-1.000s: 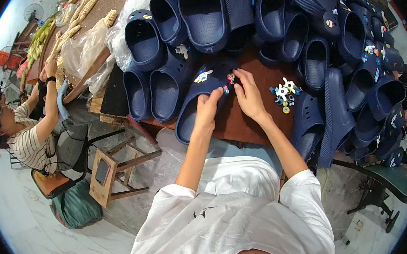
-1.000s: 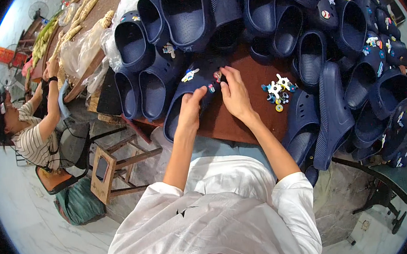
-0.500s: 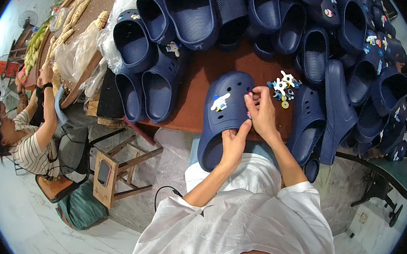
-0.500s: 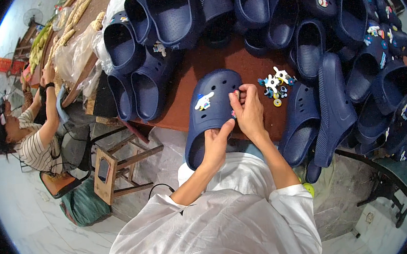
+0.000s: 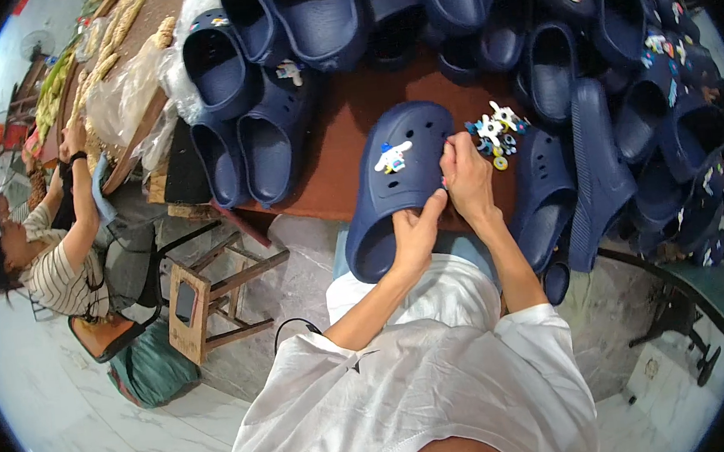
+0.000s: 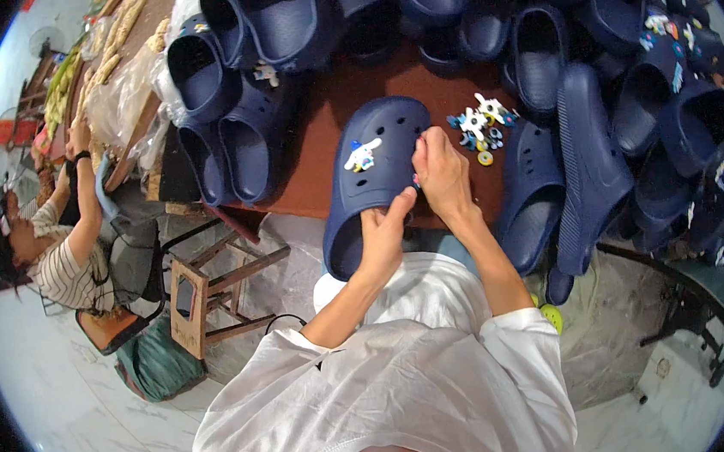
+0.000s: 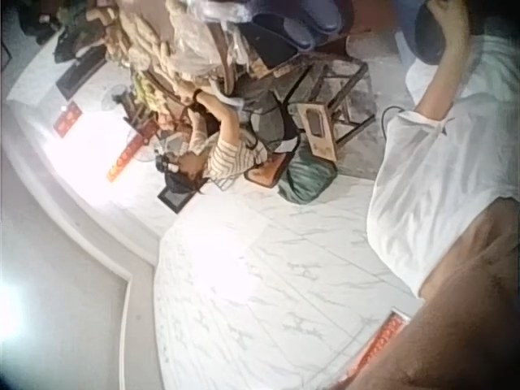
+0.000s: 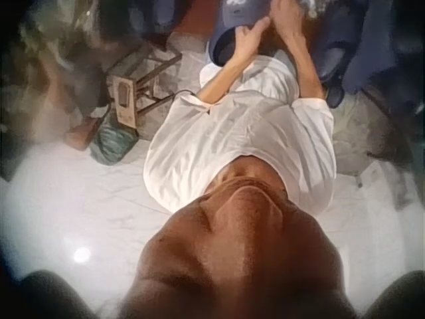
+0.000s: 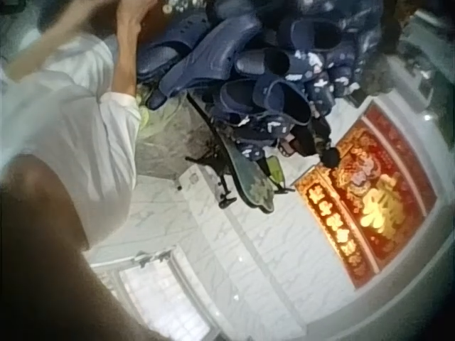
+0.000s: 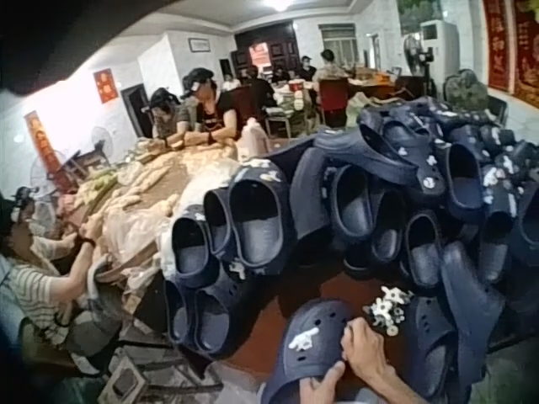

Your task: Attaching decorative plastic charms to the holes of blue foam clogs.

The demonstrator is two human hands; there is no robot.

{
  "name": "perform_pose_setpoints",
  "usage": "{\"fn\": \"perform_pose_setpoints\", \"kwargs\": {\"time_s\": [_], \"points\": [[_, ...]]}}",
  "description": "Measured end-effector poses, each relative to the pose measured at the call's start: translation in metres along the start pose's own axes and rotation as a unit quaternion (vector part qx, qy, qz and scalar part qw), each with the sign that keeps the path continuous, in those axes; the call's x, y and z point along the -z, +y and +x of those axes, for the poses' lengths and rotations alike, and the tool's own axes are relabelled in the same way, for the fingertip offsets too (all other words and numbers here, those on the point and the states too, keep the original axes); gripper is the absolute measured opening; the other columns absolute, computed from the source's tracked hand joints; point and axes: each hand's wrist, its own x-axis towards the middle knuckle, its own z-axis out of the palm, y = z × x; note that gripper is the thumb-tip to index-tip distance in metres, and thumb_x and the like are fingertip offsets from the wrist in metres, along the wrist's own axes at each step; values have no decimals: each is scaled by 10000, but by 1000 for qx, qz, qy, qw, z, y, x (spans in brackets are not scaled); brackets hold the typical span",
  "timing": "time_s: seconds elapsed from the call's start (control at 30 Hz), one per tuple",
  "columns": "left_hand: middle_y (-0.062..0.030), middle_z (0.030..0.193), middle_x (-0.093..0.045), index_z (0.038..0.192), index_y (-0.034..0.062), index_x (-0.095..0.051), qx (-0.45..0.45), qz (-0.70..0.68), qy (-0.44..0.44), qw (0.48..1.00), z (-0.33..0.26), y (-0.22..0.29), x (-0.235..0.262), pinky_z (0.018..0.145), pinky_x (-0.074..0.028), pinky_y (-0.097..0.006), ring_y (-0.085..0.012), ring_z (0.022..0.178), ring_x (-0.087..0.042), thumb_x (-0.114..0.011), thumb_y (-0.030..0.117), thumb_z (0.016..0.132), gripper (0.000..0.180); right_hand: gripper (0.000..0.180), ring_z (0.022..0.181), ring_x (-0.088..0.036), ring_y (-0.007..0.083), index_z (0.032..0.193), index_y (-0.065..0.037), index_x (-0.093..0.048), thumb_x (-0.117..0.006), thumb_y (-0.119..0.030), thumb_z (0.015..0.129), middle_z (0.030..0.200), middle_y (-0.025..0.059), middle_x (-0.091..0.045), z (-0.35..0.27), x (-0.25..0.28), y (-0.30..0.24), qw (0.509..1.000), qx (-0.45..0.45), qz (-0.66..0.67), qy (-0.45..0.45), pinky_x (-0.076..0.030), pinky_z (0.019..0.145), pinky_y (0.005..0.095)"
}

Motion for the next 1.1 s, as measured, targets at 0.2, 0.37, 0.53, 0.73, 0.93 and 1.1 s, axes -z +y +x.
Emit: {"fn": "perform_pose_setpoints", "kwargs": {"time_s": [0.2, 0.37, 0.53, 0.73, 0.93, 1.1], "points": [[-46, 1125, -594, 1194, -21, -542, 2, 0, 30, 1000, -3, -1, 4, 886, -424, -265, -109, 985, -549, -670, 93, 861, 375, 248, 654, -614, 314, 1030, -24, -448, -578, -224, 959, 747, 145, -597, -9, 7, -21, 979, -112, 168, -24, -487, 612, 419], [-55, 1138, -567, 1182, -23, -520, -13, 6, 20, 1000, -10, -5, 2, 859, -430, -246, -107, 988, -534, -646, 54, 882, 335, 293, 560, -486, 104, 1001, -25, -439, -601, -266, 964, 680, 39, -512, -14, 6, -11, 969, -159, 185, -25, -433, 525, 286], [-64, 1155, -564, 1203, -29, -509, -15, -3, 2, 1000, -9, -4, 1, 870, -435, -254, -110, 1005, -533, -643, 33, 879, 356, 262, 563, -501, 113, 998, -33, -427, -547, -266, 992, 667, 44, -519, -11, 10, -18, 980, -142, 135, -36, -427, 516, 296], [-44, 1033, -621, 1119, -36, -588, -15, -10, 25, 1000, 0, 16, 8, 789, -462, -246, -98, 893, -569, -661, 64, 865, 283, 289, 713, -599, 109, 1063, -43, -426, -626, -216, 947, 850, 84, -617, -13, -5, -8, 951, -131, 279, -39, -472, 544, 284], [-44, 1041, -625, 1121, -44, -584, -6, 20, 17, 1000, 9, 16, 25, 772, -459, -243, -103, 882, -571, -665, 70, 839, 314, 301, 713, -568, 67, 984, -143, -512, -761, -209, 828, 822, -39, -582, 9, 5, -3, 782, -412, 436, -170, -492, 597, 236], [-63, 1095, -614, 1169, -44, -540, -22, 24, 31, 999, 15, 29, 35, 898, -441, -277, -144, 995, -574, -654, 44, 800, 395, 266, 687, -563, 66, 900, -181, -531, -776, -199, 800, 797, -55, -588, 20, -11, -3, 723, -457, 472, -212, -492, 625, 257]]}}
